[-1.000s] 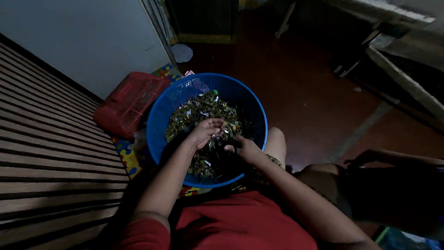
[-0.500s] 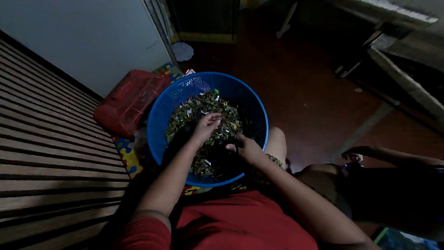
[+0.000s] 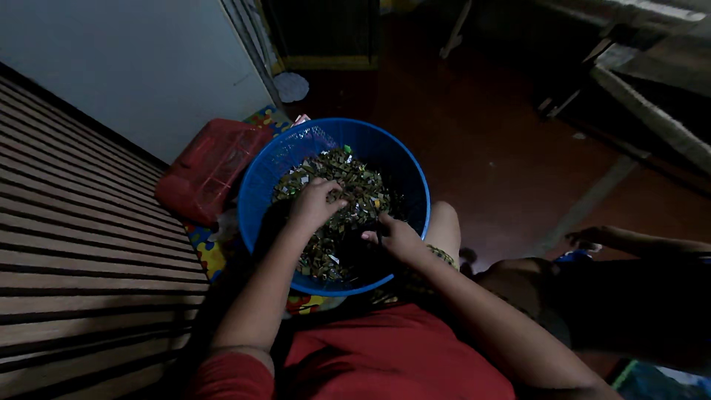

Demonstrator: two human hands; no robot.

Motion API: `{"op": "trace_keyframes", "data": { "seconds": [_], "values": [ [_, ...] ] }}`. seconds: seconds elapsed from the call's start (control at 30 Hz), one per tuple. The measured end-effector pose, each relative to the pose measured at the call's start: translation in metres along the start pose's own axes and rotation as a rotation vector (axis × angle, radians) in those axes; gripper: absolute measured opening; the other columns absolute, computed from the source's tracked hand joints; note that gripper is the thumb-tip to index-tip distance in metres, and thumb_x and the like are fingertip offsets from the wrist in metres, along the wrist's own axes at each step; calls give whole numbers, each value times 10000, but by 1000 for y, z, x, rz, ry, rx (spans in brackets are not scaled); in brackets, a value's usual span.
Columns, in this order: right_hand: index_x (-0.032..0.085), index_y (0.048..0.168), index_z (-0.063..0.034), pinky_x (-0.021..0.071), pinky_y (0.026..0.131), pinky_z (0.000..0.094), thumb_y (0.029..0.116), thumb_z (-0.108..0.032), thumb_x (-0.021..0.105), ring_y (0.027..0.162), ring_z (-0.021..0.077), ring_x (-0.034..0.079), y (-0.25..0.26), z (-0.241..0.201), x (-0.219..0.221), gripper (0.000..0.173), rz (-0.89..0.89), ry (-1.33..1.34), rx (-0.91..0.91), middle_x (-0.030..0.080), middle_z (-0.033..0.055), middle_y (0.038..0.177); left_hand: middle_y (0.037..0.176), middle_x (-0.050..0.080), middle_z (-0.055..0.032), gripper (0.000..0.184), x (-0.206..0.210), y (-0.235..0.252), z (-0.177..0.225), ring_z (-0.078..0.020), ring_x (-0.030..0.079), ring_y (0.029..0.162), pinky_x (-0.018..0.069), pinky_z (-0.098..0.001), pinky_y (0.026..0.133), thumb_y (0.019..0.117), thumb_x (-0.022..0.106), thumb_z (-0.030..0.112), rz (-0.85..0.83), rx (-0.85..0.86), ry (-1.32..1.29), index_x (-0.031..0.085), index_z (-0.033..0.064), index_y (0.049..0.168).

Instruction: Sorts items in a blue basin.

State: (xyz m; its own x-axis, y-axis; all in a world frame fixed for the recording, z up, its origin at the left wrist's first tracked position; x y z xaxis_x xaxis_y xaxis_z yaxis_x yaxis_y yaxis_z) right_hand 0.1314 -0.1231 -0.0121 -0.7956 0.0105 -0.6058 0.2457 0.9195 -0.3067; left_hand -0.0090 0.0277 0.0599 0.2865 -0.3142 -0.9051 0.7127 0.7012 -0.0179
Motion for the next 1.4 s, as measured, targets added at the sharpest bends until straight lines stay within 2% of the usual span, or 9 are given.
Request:
{"op": "trace_keyframes", "data": {
  "seconds": [0.07, 0.13, 0.27, 0.5, 0.6, 0.8, 1.03, 1.3, 1.4],
  "values": [
    [607, 1199, -76, 523, 854, 555, 930, -682, 580, 966, 316, 654, 0, 0, 0, 663, -8, -24, 0, 659, 149, 996, 1363, 589, -186, 574, 12, 0, -4, -398, 570, 1249, 479, -626, 1024, 820, 877, 341, -179, -23, 78, 665, 160, 1321],
    [602, 1214, -73, 520, 868, 559, 925, -695, 575, 983, 324, 653, 1, -1, 1, 687, -16, -44, -3, 660, 156, 1009, 1419, 535, -190, 684, 27, -4, -8, -386, 577, 1248, 506, -602, 1007, 781, 910, 250, -339, -47, 134, 610, 189, 1393],
    [593, 1267, -83, 520, 897, 569, 924, -699, 571, 1036, 334, 656, 1, -3, 3, 706, -39, -83, 12, 669, 167, 1063, 1296, 618, -201, 317, 47, -1, -19, -352, 621, 1186, 509, -527, 1021, 910, 752, 59, -446, -73, 151, 700, 72, 1222],
    [598, 1260, -83, 521, 867, 568, 898, -715, 594, 978, 310, 655, 4, -1, 4, 728, -112, 25, -41, 668, 149, 1034, 1079, 722, -147, 181, 16, 1, -5, -251, 721, 901, 598, -457, 865, 963, 721, 109, -191, -111, -317, 716, 42, 1131],
    [605, 1238, -84, 523, 856, 560, 856, -745, 619, 963, 293, 651, 4, 2, 7, 764, -131, 34, -77, 664, 135, 1014, 1045, 696, -159, 230, 18, 0, -13, -225, 689, 826, 593, -402, 794, 943, 716, 45, -110, -140, -666, 667, 12, 1165],
    [567, 1297, -74, 521, 853, 566, 840, -769, 614, 976, 308, 643, 2, -3, 12, 833, -231, -13, -120, 656, 159, 1042, 944, 649, -47, 187, 27, 0, -9, -100, 632, 760, 574, -276, 741, 939, 679, -21, -106, -193, -1097, 626, 16, 1114],
    [582, 1276, -59, 528, 859, 533, 846, -738, 637, 968, 276, 649, 2, -1, 7, 806, -109, 67, -122, 661, 141, 1036, 979, 691, -134, 285, 45, 3, 3, -185, 707, 798, 621, -369, 788, 884, 780, 11, -183, -111, -664, 623, -16, 1120],
    [586, 1308, -56, 502, 940, 575, 858, -728, 638, 1079, 349, 637, 3, -3, 6, 811, -63, -48, -57, 659, 191, 1124, 969, 734, -113, 127, 42, 1, 10, -185, 728, 819, 617, -397, 831, 911, 759, 70, -217, -55, -390, 714, 10, 1014],
    [613, 1268, -70, 516, 912, 564, 888, -708, 617, 1035, 335, 655, 1, -4, 5, 743, -31, -69, -46, 674, 169, 1069, 938, 739, -103, 137, 44, 2, 10, -188, 727, 825, 610, -412, 843, 919, 769, 126, -239, -65, -339, 725, 18, 990]
  ]
}}
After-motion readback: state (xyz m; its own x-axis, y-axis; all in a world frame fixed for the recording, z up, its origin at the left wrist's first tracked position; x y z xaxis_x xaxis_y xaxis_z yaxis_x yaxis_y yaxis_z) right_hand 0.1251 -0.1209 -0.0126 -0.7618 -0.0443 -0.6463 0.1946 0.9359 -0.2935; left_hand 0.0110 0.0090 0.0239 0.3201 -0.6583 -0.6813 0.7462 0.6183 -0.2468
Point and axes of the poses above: each hand's wrist, its own y-axis towards the middle knuckle, its own x-axis out of the palm, z = x × y, the point moved 4 cm from there along y, towards the middle knuckle
